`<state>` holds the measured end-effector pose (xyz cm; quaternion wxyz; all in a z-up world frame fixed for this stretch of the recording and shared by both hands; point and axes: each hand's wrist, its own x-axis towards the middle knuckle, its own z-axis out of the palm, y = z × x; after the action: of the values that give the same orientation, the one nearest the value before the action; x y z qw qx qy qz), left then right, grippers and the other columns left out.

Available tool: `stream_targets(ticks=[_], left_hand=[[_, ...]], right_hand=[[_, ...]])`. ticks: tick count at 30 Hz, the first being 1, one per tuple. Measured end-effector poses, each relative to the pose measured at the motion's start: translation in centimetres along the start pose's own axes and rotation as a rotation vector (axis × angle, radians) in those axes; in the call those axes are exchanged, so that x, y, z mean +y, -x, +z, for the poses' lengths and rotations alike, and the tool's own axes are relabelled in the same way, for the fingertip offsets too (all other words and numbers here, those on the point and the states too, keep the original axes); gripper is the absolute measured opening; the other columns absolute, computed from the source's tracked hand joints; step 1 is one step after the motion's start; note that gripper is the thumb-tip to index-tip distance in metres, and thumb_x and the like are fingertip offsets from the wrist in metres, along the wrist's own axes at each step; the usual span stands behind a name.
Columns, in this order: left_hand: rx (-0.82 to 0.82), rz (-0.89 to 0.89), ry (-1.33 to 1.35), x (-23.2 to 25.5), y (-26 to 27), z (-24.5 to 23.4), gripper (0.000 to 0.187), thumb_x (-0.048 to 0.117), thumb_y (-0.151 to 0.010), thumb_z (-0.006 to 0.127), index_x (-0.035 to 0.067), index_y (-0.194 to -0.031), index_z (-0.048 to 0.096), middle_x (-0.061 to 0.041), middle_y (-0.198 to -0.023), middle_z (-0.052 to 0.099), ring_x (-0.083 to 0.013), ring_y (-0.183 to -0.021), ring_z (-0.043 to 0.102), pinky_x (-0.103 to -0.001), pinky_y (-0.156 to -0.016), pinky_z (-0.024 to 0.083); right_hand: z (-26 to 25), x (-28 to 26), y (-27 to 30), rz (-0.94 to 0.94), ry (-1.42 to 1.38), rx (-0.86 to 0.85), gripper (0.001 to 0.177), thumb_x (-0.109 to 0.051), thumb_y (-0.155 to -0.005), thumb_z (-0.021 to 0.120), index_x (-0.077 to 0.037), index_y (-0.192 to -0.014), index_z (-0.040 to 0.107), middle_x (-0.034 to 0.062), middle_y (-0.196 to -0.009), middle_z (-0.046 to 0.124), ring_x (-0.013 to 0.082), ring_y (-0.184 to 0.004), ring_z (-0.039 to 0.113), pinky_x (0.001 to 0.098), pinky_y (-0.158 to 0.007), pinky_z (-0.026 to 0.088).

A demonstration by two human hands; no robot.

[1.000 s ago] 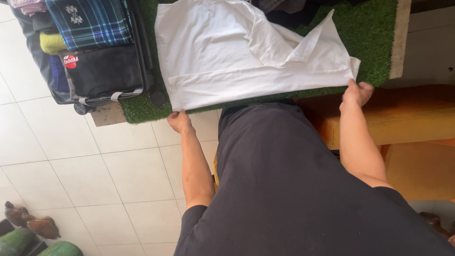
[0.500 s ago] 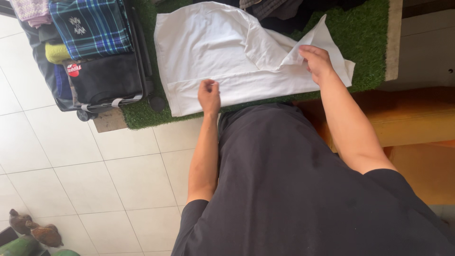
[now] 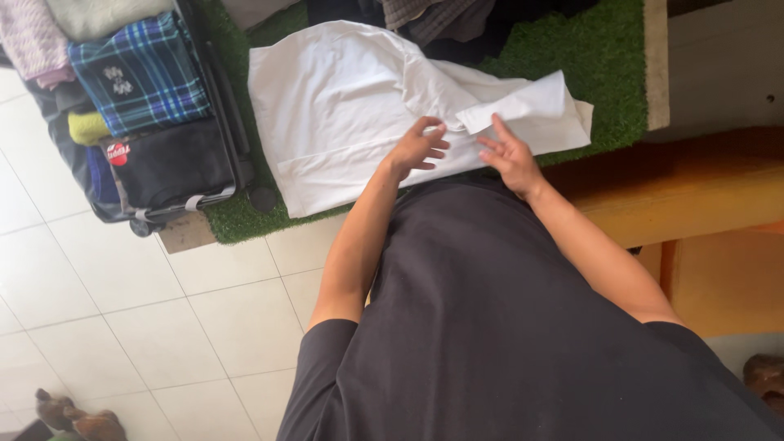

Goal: The person folds a light-colored cloth and a white t-shirt by hand and places them inside a suitcase already containing several other items of clothing.

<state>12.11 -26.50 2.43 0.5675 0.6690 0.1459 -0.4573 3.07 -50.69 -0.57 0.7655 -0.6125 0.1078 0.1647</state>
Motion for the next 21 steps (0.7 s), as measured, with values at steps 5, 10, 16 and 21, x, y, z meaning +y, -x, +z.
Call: stream_targets(ticks=[5,10,16,21], left_hand=[[-0.233,0.038,0.087,0.3,-0.7,3.1,0.057,0.04,-0.098,0.055,0.021,-0.151,0.045,-0.008,-0.14,0.05,-0.028,-0.13,0.053,-0.05,-0.103,0.049],[-0.26,0.1,0.137,-1.3,-2.7,3.4,0.049,0.035,-0.1,0.059,0.014,-0.144,0.059,-0.013,-0.145,0.059,-0.0264,-0.138,0.051,-0.05,-0.111,0.043],[-0.299,0.102,0.39,-1.3,-1.6,3.3,0.046,0.031,-0.102,0.058,0.009,-0.142,0.059,-0.01,-0.15,0.054,-0.0294,-0.138,0.052,-0.049,-0.113,0.039],[-0.301,0.111,0.342,-2.0,-1.0,3.9,0.047,0.032,-0.102,0.058,0.01,-0.144,0.058,-0.012,-0.15,0.054,-0.0293,-0.138,0.053,-0.05,-0.114,0.04]], right_hand=[[-0.2,0.1,1.2,0.172,-0.044,-0.104,0.083,-0.011,-0.096,0.06,-0.003,-0.164,0.013,0.016,-0.17,0.027,0.0271,-0.147,0.044,0.0333,-0.105,0.046],[-1.2,0.6,1.9,0.16,-0.092,-0.009,0.072,-0.009,-0.097,0.062,-0.004,-0.163,0.033,0.0179,-0.161,0.04,0.0242,-0.14,0.05,0.0319,-0.102,0.048],[-3.2,-0.5,0.4,0.235,-0.71,0.51,0.05,-0.011,-0.093,0.059,-0.018,-0.139,0.042,0.0039,-0.12,0.057,0.0205,-0.107,0.062,0.0329,-0.086,0.058],[-6.9,2.3,-1.8,0.105,-0.627,0.597,0.049,0.0,-0.095,0.066,-0.011,-0.14,0.049,0.0048,-0.105,0.06,0.0144,-0.088,0.059,0.0252,-0.073,0.051]])
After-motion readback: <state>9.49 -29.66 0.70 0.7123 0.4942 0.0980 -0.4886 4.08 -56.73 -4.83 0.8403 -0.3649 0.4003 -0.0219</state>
